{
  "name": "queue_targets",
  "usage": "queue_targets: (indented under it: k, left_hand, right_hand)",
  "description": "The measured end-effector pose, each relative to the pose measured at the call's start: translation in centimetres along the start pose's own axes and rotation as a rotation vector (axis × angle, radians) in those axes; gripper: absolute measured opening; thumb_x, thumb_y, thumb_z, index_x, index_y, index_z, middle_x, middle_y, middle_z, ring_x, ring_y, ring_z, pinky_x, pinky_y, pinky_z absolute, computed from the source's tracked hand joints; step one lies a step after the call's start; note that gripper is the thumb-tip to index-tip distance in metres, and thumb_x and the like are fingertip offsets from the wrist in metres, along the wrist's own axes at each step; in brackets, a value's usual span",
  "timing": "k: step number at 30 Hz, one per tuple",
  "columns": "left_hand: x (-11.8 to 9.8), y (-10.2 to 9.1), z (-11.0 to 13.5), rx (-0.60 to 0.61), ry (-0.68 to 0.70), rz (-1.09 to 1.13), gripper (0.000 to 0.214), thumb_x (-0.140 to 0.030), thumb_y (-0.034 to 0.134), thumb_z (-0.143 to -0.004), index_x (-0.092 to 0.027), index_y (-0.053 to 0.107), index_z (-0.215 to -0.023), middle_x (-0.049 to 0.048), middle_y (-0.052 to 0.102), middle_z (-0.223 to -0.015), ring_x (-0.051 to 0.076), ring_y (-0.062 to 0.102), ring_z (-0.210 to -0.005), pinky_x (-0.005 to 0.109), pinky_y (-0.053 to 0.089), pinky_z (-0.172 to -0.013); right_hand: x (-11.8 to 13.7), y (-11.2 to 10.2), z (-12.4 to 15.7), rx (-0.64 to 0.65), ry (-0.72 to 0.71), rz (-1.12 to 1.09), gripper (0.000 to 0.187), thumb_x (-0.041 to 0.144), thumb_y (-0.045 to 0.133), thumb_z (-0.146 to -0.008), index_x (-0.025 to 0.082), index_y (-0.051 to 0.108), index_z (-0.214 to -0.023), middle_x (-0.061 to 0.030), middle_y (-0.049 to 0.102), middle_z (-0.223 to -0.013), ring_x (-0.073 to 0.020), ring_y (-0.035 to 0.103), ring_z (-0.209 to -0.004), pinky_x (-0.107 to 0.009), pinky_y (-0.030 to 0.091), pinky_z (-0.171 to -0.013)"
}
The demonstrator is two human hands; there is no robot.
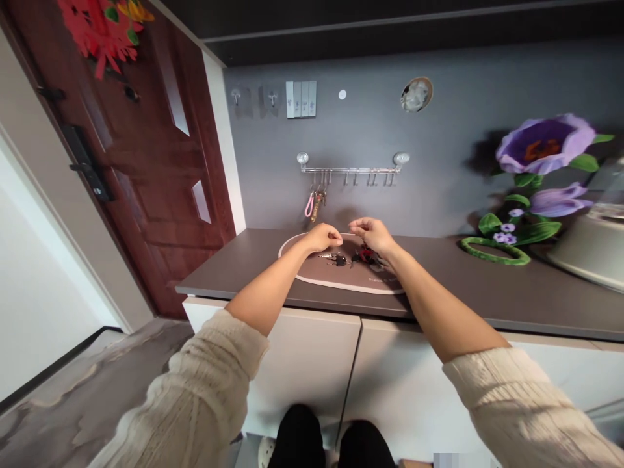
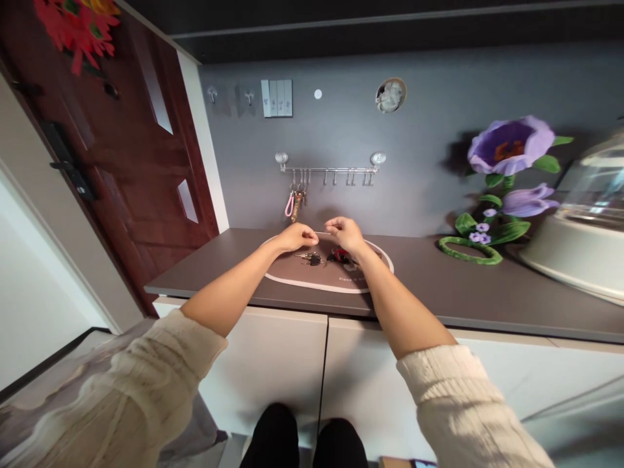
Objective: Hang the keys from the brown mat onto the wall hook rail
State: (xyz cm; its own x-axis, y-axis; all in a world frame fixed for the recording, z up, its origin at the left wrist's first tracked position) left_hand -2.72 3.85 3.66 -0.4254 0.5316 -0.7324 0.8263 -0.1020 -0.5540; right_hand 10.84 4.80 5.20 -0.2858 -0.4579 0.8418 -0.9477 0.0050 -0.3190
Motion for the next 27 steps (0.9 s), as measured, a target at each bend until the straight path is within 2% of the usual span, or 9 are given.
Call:
queue_targets:
  k: [6,11,15,27]
  left_hand:
    - [0.4,1.1,0.8,0.115,0.078,-0.083,0.01,-0.023,0.062,-0.063,-0.016,0.068,-0.067,0.0026,0.066,-0.069,0.012,0.056,-0.063,0.023,0.04,-0.064]
    - [0.4,1.1,1.2,0.189,0.071,-0.068,0.01,-0.023,0.063,-0.063,-0.016,0.068,-0.068,0.0027,0.066,-0.068,0.012,0.054,-0.061,0.022,0.039,-0.062]
    - [0.7,1.3,1.1,0.194,0.021,-0.013,0.01,-0.022,0.067,-0.059,-0.015,0.067,-0.066,0.0025,0.065,-0.065,0.011,0.053,-0.057,0.022,0.038,-0.059]
    - [1.7,0.9,0.5,0.124,0.064,-0.052,0.016,-0.03,0.062,-0.065,-0.015,0.064,-0.068,0.0016,0.063,-0.066,0.01,0.052,-0.059,0.022,0.038,-0.06]
  right_hand:
    - [0.5,-0.6,0.3,-0.037,-0.064,0.316,0.012,0.014,0.055,-0.073,0.014,0.062,-0.083,-0.0047,0.066,-0.078,-0.0112,0.058,-0.07,-0.025,0.044,-0.073]
    - [0.7,0.4,0.5,0.0,-0.121,0.54,0.015,0.012,0.053,-0.074,0.015,0.063,-0.085,-0.0058,0.067,-0.082,-0.0134,0.059,-0.077,-0.025,0.043,-0.076]
    - [0.1,1.0,0.4,0.026,-0.122,0.607,0.016,0.011,0.054,-0.073,0.017,0.063,-0.085,-0.0051,0.067,-0.082,-0.0145,0.06,-0.079,-0.025,0.043,-0.076]
    - [0.3,1.3,0.4,0.041,-0.134,0.647,0.015,0.012,0.055,-0.073,0.018,0.064,-0.084,-0.0046,0.067,-0.081,-0.0147,0.06,-0.077,-0.024,0.042,-0.075]
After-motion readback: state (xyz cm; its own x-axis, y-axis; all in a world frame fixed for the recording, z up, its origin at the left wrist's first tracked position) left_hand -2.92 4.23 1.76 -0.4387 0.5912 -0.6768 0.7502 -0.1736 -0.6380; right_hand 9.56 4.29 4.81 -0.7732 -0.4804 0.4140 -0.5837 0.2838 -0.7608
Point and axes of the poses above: each hand's wrist, its own z-axis away from the middle knuckle, its own y-axis out of the palm, x = y × z, the point moved 7 cm from there along -z, towards the middle knuckle
